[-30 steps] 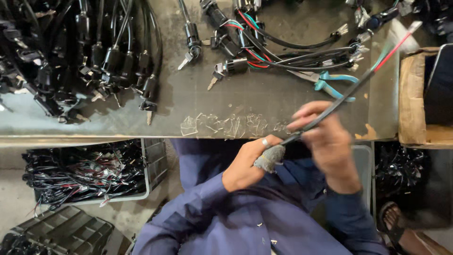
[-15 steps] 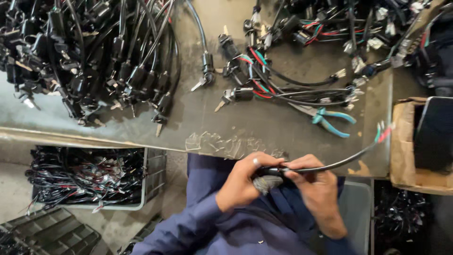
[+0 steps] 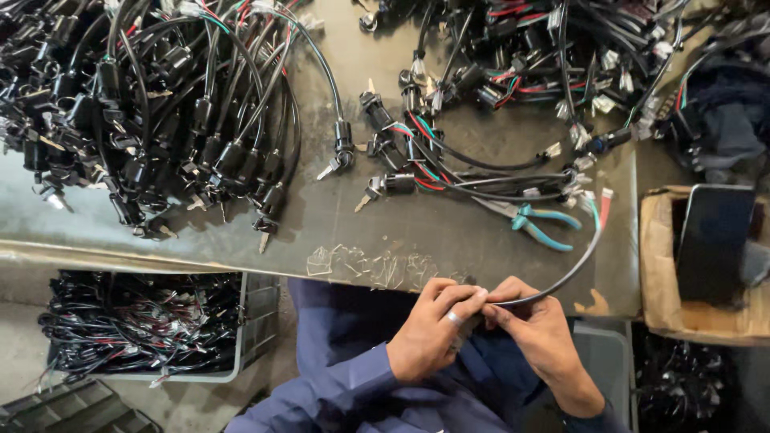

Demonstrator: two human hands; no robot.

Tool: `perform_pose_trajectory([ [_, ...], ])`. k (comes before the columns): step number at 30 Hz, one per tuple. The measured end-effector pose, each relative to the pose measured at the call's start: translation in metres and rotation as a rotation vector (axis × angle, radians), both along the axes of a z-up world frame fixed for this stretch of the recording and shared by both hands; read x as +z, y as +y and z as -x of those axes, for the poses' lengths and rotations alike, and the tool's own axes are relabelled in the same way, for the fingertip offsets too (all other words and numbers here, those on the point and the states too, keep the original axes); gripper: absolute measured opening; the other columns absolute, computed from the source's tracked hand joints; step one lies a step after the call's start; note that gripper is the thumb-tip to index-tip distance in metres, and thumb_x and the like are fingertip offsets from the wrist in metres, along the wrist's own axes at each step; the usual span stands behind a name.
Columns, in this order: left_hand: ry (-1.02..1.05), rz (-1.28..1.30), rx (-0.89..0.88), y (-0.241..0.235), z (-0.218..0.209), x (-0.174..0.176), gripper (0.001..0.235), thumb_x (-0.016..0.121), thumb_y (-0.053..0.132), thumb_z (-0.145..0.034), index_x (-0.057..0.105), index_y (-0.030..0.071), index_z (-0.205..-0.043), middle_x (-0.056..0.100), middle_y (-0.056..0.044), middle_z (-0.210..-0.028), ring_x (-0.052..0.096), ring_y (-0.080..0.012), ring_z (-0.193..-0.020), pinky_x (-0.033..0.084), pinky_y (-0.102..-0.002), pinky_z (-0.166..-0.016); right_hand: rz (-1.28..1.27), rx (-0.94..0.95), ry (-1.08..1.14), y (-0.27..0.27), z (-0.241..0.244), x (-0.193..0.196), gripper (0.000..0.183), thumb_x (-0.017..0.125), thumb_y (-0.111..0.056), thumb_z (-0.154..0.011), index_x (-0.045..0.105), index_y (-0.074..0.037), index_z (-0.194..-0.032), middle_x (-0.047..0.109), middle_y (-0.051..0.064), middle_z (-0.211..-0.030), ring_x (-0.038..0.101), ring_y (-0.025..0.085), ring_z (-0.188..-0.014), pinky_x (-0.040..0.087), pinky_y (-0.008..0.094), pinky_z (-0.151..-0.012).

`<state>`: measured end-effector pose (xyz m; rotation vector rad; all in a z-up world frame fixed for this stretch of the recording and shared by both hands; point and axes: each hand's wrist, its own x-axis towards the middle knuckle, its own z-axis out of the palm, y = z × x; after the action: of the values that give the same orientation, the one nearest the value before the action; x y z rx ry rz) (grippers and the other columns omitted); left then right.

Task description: The person repeatedly strips the outer insulation from black wires using pliers, exposing the inner conductors. They handle each wire one at a time, cut the insulation, and place the processed wires on the table.

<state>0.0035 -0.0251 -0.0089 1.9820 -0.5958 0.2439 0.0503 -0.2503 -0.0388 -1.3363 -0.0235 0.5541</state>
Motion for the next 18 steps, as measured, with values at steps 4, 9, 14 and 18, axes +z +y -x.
perform_pose_trajectory([
  [4, 0.055, 0.302, 0.137, 0.001, 0.007, -0.013, 0.066, 0.07, -0.005, -0.074, 0.056, 0.006, -0.138, 0.06, -0.014, -0.13, 0.059, -0.0327, -0.121, 0.047, -0.039, -0.109, 0.198, -0.325, -0.078, 0.065, 0.034, 0.014, 0.011, 0.07, -0.001, -0.096, 0.072, 0.004, -0.106, 0.066, 0.005, -0.09, 0.059, 0.01, -0.077, 0.048, 0.025, -0.067],
  [9, 0.212, 0.624, 0.291, 0.011, 0.005, -0.03, 0.035, 0.067, -0.004, -0.091, 0.058, 0.003, -0.124, 0.063, -0.011, -0.112, 0.061, -0.0185, -0.101, 0.05, -0.031, -0.091, -0.359, -0.496, 0.198, 0.107, 0.065, 0.003, 0.036, 0.062, -0.014, -0.097, 0.064, -0.001, -0.13, 0.068, 0.0, -0.098, 0.06, 0.007, -0.081, 0.049, 0.022, -0.069],
  [14, 0.616, 0.661, 0.229, 0.023, 0.006, -0.036, 0.034, 0.057, -0.001, -0.097, 0.055, 0.005, -0.131, 0.067, -0.003, -0.09, 0.062, -0.0104, -0.08, 0.052, -0.026, -0.072, -0.132, -0.246, 0.332, 0.08, 0.063, -0.024, 0.048, 0.065, -0.012, -0.093, 0.063, -0.004, -0.14, 0.06, -0.003, -0.09, 0.049, 0.008, -0.071, 0.04, 0.023, -0.06],
  [18, 0.669, 0.683, 0.26, 0.019, 0.008, -0.029, 0.046, 0.062, -0.001, -0.092, 0.055, 0.008, -0.136, 0.07, -0.007, -0.089, 0.062, -0.0124, -0.077, 0.052, -0.028, -0.067, -0.173, -0.198, 0.44, 0.07, 0.06, -0.027, 0.048, 0.065, -0.003, -0.088, 0.062, -0.003, -0.136, 0.059, -0.004, -0.093, 0.05, 0.008, -0.074, 0.038, 0.022, -0.06],
])
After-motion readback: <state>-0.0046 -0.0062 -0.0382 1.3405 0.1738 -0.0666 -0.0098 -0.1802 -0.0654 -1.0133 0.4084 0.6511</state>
